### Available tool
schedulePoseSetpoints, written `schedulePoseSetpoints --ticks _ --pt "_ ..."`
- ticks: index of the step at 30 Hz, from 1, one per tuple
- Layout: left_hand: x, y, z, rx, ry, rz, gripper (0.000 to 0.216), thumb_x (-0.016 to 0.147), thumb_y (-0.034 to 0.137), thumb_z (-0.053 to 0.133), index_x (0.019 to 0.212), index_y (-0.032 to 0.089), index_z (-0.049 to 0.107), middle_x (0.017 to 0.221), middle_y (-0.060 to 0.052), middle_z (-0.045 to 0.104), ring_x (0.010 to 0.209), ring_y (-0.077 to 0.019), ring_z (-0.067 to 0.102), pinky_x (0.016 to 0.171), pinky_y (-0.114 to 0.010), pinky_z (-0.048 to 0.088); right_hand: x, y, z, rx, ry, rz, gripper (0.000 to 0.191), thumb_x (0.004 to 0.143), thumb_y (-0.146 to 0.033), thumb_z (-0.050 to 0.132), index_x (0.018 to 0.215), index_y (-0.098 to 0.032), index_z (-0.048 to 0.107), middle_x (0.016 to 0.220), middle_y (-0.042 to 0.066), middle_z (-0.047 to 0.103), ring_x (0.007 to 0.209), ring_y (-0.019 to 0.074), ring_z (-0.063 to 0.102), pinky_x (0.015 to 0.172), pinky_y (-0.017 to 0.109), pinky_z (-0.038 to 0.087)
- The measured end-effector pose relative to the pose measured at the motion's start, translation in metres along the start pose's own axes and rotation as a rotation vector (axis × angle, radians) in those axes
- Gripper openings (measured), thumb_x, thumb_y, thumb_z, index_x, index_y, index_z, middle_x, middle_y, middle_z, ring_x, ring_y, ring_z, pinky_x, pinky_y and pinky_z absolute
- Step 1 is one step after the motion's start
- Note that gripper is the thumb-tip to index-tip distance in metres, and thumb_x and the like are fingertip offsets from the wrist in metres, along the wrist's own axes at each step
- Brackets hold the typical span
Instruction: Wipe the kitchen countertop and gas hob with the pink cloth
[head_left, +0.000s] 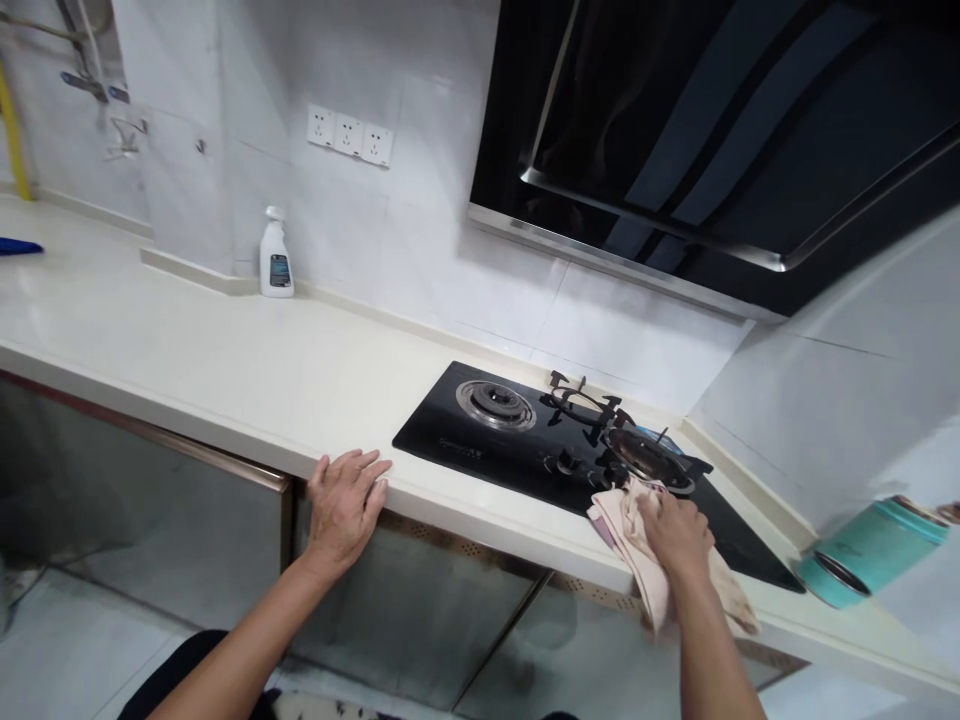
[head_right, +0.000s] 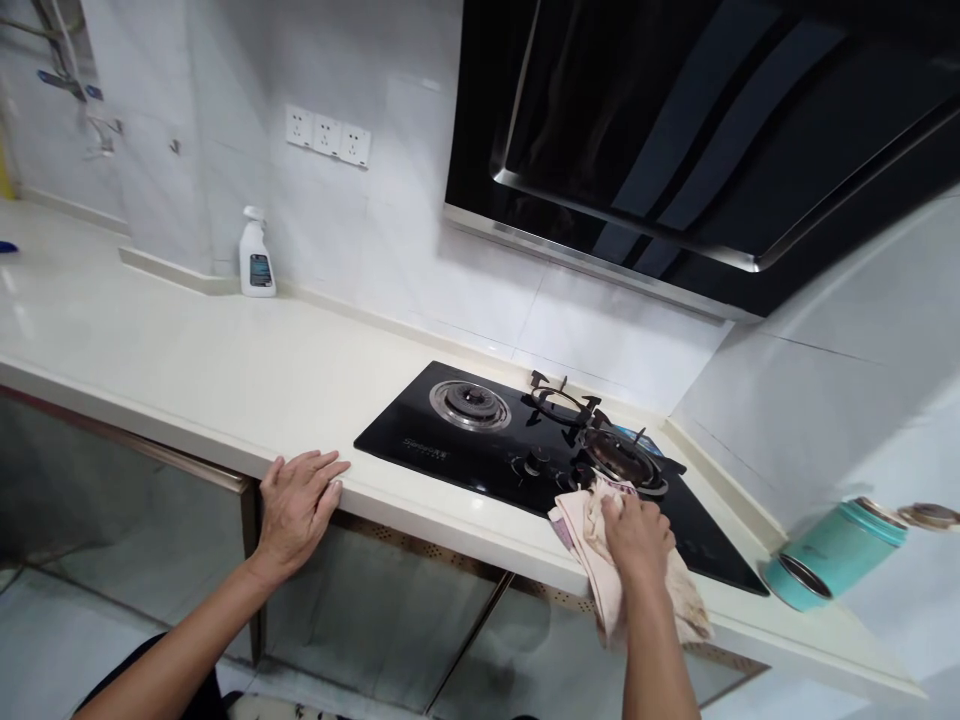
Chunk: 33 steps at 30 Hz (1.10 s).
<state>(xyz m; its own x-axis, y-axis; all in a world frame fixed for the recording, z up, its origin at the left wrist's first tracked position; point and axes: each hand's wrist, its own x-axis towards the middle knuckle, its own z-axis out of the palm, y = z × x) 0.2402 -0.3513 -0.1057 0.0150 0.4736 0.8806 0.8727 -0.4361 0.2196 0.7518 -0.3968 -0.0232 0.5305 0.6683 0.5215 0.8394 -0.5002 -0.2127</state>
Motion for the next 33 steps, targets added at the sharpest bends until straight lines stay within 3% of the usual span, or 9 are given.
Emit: schedulePoseSetpoints --ticks 4,9,14,19,23,29,33 --pt "0.0 0.003 0.002 -0.006 0.029 -0.003 0.03 0.103 0.033 0.046 0.117 0.027 0.072 0.122 -0.007 0.077 0.125 -0.0296 0.063 0.121 -0.057 0.027 -0.012 -0.01 0.002 -0.067 -0.123 -0.075 0.048 0.098 -0.049 0.042 0.116 -0.014 0.069 0.123 0.021 0.065 0.113 0.0362 0.061 0.099 0.051 0.046" --pt "-0.001 0.007 0.01 -0.017 0.106 -0.015 0.027 0.102 0.031 0.049 0.112 0.024 0.073 0.119 -0.009 0.077 0.124 -0.0301 0.062 0.122 -0.056 0.025 -0.035 -0.042 -0.009 -0.123 -0.159 -0.117 0.047 0.1 -0.041 0.036 0.118 -0.01 0.066 0.128 0.024 0.061 0.118 0.0391 0.057 0.102 0.055 0.044" --pt "-0.002 0.008 0.013 -0.043 0.112 -0.045 0.028 0.101 0.032 0.049 0.112 0.025 0.074 0.119 -0.008 0.077 0.125 -0.0301 0.062 0.123 -0.056 0.023 -0.065 -0.09 -0.017 -0.086 -0.169 -0.205 0.044 0.099 -0.038 0.034 0.115 -0.009 0.064 0.127 0.026 0.059 0.117 0.0404 0.054 0.099 0.056 0.042" --pt "-0.002 0.007 0.009 -0.025 0.083 -0.046 0.029 0.103 0.033 0.047 0.113 0.026 0.074 0.12 -0.008 0.077 0.125 -0.029 0.062 0.123 -0.055 0.024 -0.096 -0.15 -0.026 0.085 -0.242 -0.47 0.032 0.1 -0.036 0.038 0.108 -0.019 0.063 0.125 0.018 0.062 0.114 0.0326 0.053 0.099 0.047 0.042" --pt "-0.002 0.005 0.006 0.005 0.068 -0.019 0.029 0.104 0.032 0.046 0.115 0.025 0.072 0.12 -0.008 0.077 0.125 -0.0289 0.062 0.122 -0.055 0.024 -0.102 -0.206 -0.024 0.21 -0.285 -0.622 0.023 0.098 -0.034 0.046 0.109 -0.019 0.061 0.125 0.014 0.063 0.117 0.0293 0.053 0.104 0.044 0.041" --pt "-0.003 0.0 0.008 0.017 0.072 0.019 0.027 0.103 0.03 0.048 0.117 0.025 0.071 0.122 -0.008 0.076 0.126 -0.0295 0.061 0.122 -0.055 0.024 -0.118 -0.28 -0.026 0.298 -0.319 -0.788 0.029 0.099 -0.035 0.051 0.122 -0.02 0.06 0.134 0.013 0.063 0.126 0.0281 0.053 0.11 0.046 0.039" --pt "-0.004 -0.008 0.01 0.022 0.058 0.059 0.033 0.104 0.028 0.043 0.122 0.025 0.07 0.123 -0.009 0.076 0.125 -0.0298 0.061 0.121 -0.055 0.024 -0.152 -0.304 -0.033 0.363 -0.249 -0.915 0.032 0.101 -0.039 0.05 0.126 -0.021 0.059 0.138 0.011 0.061 0.129 0.0279 0.051 0.116 0.048 0.035"
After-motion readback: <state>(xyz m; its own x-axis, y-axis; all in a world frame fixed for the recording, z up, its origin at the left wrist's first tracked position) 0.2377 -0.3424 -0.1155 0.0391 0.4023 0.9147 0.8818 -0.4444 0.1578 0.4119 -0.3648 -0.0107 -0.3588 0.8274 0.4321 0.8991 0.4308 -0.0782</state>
